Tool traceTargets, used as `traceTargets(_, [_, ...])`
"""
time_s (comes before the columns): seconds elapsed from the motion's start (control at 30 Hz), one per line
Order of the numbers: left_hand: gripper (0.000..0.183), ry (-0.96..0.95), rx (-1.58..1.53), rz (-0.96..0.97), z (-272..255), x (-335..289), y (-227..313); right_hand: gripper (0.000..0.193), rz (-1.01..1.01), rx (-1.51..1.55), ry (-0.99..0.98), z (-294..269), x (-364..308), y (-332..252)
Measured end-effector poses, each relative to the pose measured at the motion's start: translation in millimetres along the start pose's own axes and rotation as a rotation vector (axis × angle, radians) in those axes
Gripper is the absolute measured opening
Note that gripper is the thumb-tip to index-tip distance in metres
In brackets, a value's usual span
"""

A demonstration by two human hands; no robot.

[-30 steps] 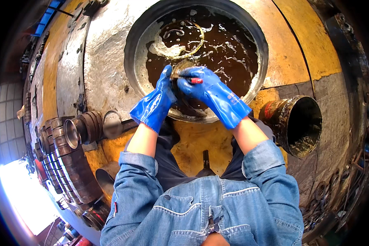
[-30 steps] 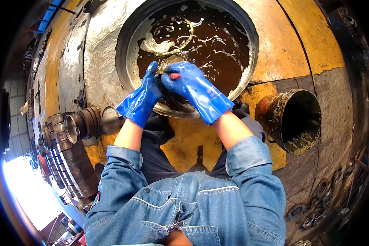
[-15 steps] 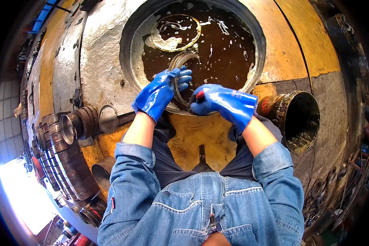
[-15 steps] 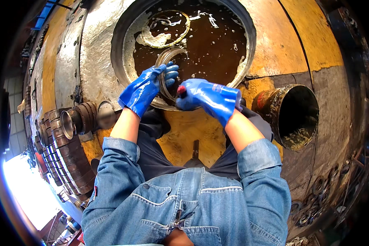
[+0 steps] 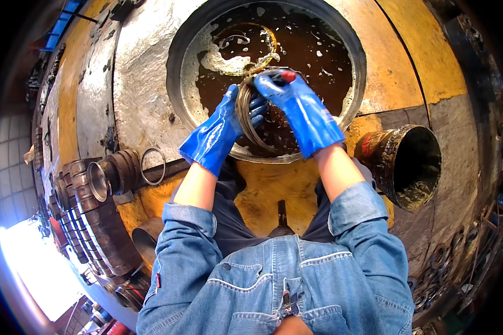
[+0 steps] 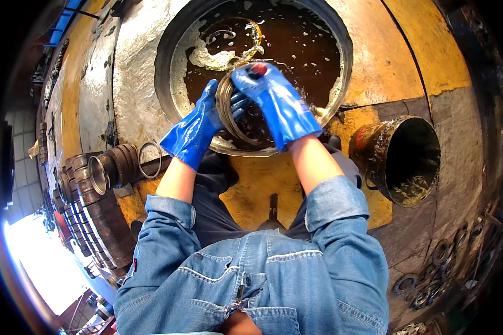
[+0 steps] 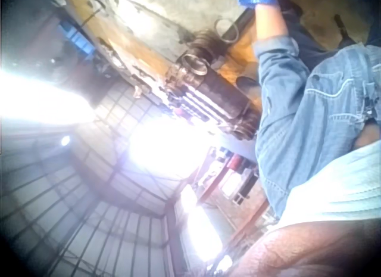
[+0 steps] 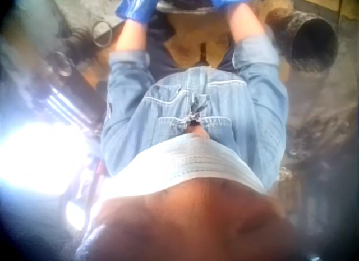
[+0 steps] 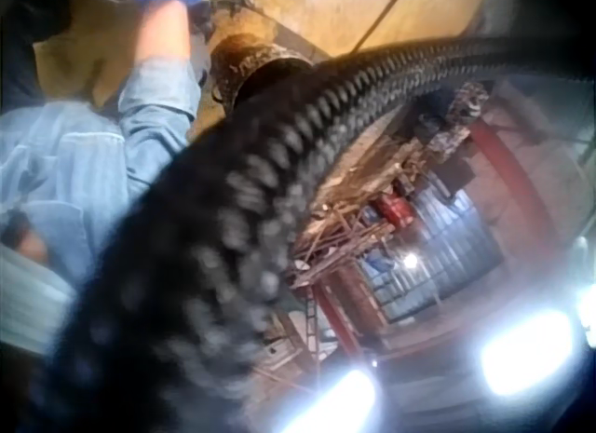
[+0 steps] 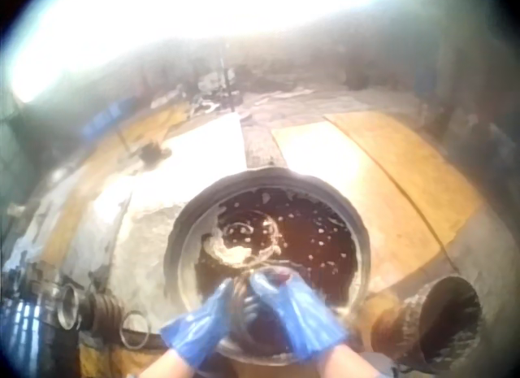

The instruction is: The person cleans metal rings in a bucket of liquid using a brush, rotating the rings and scrubbing their surfaces.

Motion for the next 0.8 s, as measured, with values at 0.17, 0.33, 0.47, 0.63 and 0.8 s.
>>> traceTargets(0.17, [0.073, 0.048, -0.228, 0.015, 16, 4, -1, 0.021, -0.347, -0.547, -0.259, 31, -7, -20])
traceTargets(0.33, [0.076, 0.058, -0.120, 0.080, -8, 7, 2, 0.029, -0.222, -0.617, -0.595, 42, -45, -41])
traceTargets(0.47, [0.067, 0.010, -0.029, 0.006, -4, -10, -5, 0.027, -0.113, -0.621, -0.805, 31, -61, -42])
traceTargets(0.63, [0.053, 0.037, 0.412, 0.182, 33, -39, -8, 0.044, 0.253, -0.650, -0.551, -28, -48, -2])
traceTargets(0.8, [0.057, -0.033, 0.530, 0.115, 60, -41, -11, 0.051, 0.441, -0.987, -0.269, -76, -17, 15])
Point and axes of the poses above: each hand's wrist, its own x-axis towards the middle knuckle, its own z-axis out of the palm, y = z × x, the point moved 7 cm from there along x, towards the middle knuckle, and after that the axes turned 11 degrees about -z, right-handed, at the moved point
